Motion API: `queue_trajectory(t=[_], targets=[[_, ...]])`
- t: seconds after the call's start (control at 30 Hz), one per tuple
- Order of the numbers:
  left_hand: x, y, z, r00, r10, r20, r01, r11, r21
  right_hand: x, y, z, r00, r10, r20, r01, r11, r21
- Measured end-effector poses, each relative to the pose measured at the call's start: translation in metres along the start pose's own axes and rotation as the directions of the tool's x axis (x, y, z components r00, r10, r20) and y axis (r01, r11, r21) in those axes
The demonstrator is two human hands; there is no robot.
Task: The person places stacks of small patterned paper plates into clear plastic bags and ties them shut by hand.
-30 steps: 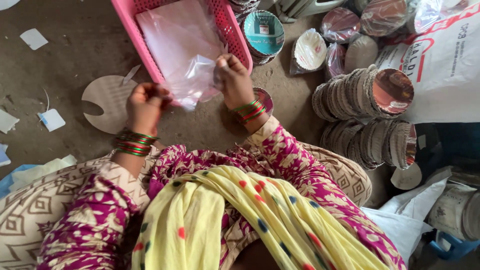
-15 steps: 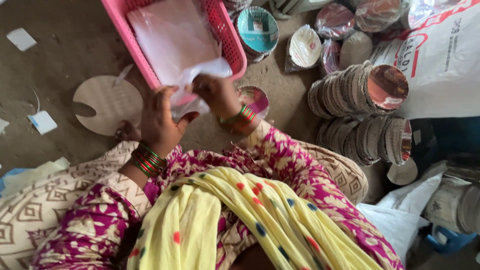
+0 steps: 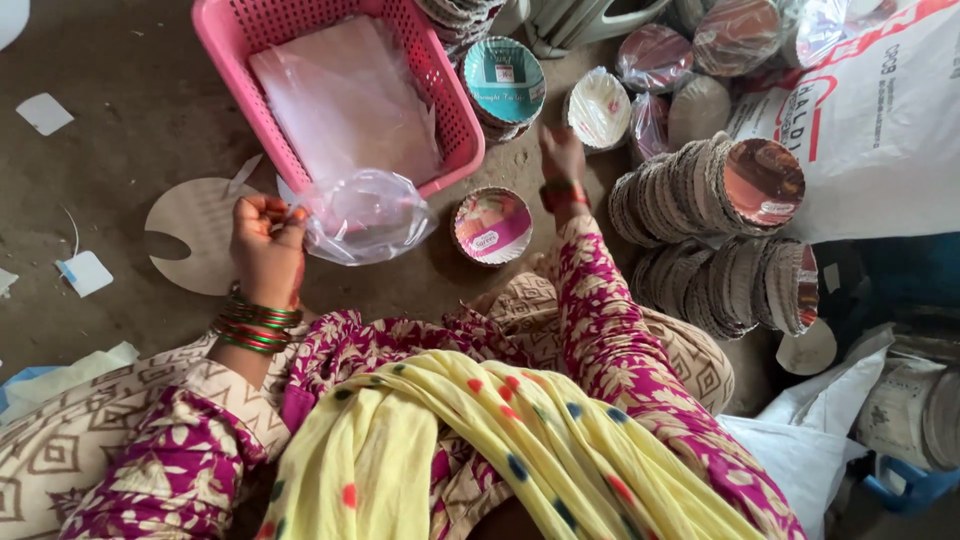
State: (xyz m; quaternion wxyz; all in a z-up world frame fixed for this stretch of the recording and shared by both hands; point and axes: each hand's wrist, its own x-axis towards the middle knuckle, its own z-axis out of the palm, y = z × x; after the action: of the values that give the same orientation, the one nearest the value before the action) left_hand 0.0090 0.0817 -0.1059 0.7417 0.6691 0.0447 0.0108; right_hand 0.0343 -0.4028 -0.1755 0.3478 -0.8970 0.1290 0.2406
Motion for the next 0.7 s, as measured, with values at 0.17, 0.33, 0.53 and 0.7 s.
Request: queue_trajectory(t=[0.17,0.33,0.53,0.7], targets=[[-0.007,0.029,0.008,0.994,0.065,0.084,-0.090,0.934,0.345,-0.024,0.058,0.086,0.949,0.298,0.102,-0.252,0.912,-0.324],[-0.006,0.051,0.020,0.969,0.241,0.051,-0.243,0.899,0.365,-0.039,0.049,0.121,0.923,0.336,0.187,-0.245,0.890,-0.385],[0.004,0.089,0.022,0.898,0.425,0.112,-0.430,0.799,0.420,-0.019,-0.020,0.045,0.929,0.018,0.369,0.061,0.977,-0.202],[0.023,0.103,0.026,0.822,0.463,0.333,-0.570,0.643,0.512,-0.066,-0.154,-0.033,0.679,-0.549,0.487,0.333,0.822,0.462]])
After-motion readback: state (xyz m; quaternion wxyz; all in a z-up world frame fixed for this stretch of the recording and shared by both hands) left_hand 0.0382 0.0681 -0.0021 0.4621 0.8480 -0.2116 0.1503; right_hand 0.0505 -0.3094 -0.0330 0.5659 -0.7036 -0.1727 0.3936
